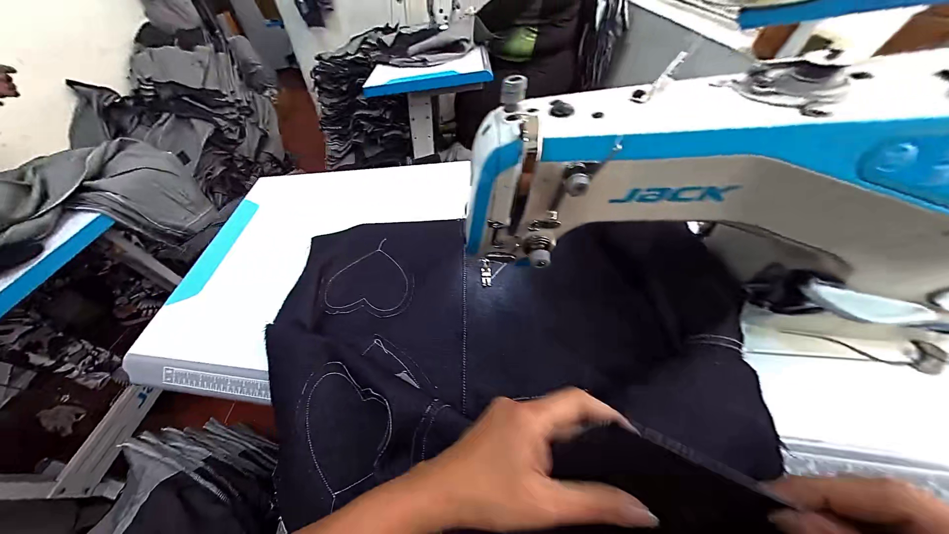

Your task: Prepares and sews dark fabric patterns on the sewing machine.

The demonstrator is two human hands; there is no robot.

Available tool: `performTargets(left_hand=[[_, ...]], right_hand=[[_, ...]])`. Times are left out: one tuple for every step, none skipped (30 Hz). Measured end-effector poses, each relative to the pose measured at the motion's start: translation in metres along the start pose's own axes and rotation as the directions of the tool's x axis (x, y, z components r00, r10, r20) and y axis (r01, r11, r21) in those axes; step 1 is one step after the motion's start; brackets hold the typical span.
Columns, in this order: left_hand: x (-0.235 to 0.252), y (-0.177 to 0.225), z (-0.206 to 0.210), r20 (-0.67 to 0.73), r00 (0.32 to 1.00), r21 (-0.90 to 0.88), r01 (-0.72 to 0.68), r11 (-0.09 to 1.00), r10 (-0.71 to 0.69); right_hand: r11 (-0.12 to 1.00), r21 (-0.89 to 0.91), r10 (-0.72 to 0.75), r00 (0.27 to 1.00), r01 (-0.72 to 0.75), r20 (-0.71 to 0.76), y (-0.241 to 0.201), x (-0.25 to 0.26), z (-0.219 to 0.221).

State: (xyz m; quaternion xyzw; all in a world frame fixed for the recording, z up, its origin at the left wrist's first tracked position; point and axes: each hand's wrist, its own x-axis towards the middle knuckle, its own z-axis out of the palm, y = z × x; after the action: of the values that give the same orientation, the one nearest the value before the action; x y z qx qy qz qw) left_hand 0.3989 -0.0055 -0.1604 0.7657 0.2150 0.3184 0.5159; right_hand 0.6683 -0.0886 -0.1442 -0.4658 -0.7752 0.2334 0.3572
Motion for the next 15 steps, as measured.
performTargets(left_hand=[[-0.008, -0.005, -0.017, -0.072, 0.994, -0.010, 0.077, 0.997, -0.078], [-0.015, -0.010, -0.034, -0.143, 0.978, -0.002, 0.154, 0.988, -0.153], [-0.020, -0.013, -0.051, -0.220, 0.953, 0.015, 0.219, 0.976, -0.211], [-0.022, -0.015, -0.069, -0.289, 0.928, 0.038, 0.258, 0.965, -0.236], [-0.023, -0.018, -0.088, -0.353, 0.904, 0.062, 0.281, 0.958, -0.242], [-0.021, -0.022, -0.106, -0.415, 0.878, 0.092, 0.303, 0.949, -0.240], [-0.019, -0.027, -0.122, -0.457, 0.853, 0.129, 0.343, 0.931, -0.251], [-0.016, -0.033, -0.136, -0.477, 0.835, 0.170, 0.395, 0.903, -0.275], [-0.012, -0.040, -0.148, -0.476, 0.826, 0.218, 0.444, 0.869, -0.303], [-0.007, -0.049, -0.156, -0.459, 0.826, 0.272, 0.481, 0.834, -0.326], [-0.001, -0.056, -0.162, -0.431, 0.831, 0.325, 0.506, 0.799, -0.352], [0.005, -0.062, -0.165, -0.393, 0.836, 0.373, 0.526, 0.764, -0.383], [0.010, -0.068, -0.167, -0.360, 0.840, 0.417, 0.534, 0.735, -0.406], [0.015, -0.073, -0.167, -0.334, 0.841, 0.460, 0.539, 0.705, -0.425], [0.019, -0.076, -0.166, -0.312, 0.837, 0.501, 0.547, 0.671, -0.450]], right_hand=[[1.000, 0.022, 0.016, 0.999, -0.015, -0.044, 0.000, 0.019, 0.007], [0.999, 0.032, 0.036, 0.995, -0.033, -0.090, 0.001, 0.039, 0.015], [0.999, 0.026, 0.047, 0.989, -0.044, -0.138, 0.006, 0.060, 0.027], [0.999, 0.006, 0.047, 0.983, -0.046, -0.176, 0.014, 0.082, 0.040], [0.999, 0.001, 0.040, 0.982, -0.040, -0.182, 0.022, 0.103, 0.052], [0.999, -0.008, 0.033, 0.984, -0.035, -0.173, 0.027, 0.122, 0.064], [0.999, -0.036, 0.031, 0.988, -0.037, -0.154, 0.031, 0.138, 0.075], [0.996, -0.079, 0.037, 0.991, -0.048, -0.127, 0.035, 0.152, 0.084], [0.990, -0.124, 0.050, 0.994, -0.062, -0.095, 0.039, 0.164, 0.093], [0.981, -0.182, 0.053, 0.996, -0.065, -0.066, 0.045, 0.173, 0.099], [0.968, -0.246, 0.041, 0.998, -0.052, -0.049, 0.053, 0.179, 0.105], [0.952, -0.303, 0.026, 0.999, -0.038, -0.042, 0.060, 0.182, 0.109], [0.938, -0.346, 0.008, 0.999, -0.023, -0.044, 0.067, 0.184, 0.111], [0.923, -0.384, -0.011, 0.999, -0.008, -0.048, 0.075, 0.183, 0.112], [0.911, -0.413, -0.030, 0.998, 0.006, -0.052, 0.081, 0.182, 0.113]])
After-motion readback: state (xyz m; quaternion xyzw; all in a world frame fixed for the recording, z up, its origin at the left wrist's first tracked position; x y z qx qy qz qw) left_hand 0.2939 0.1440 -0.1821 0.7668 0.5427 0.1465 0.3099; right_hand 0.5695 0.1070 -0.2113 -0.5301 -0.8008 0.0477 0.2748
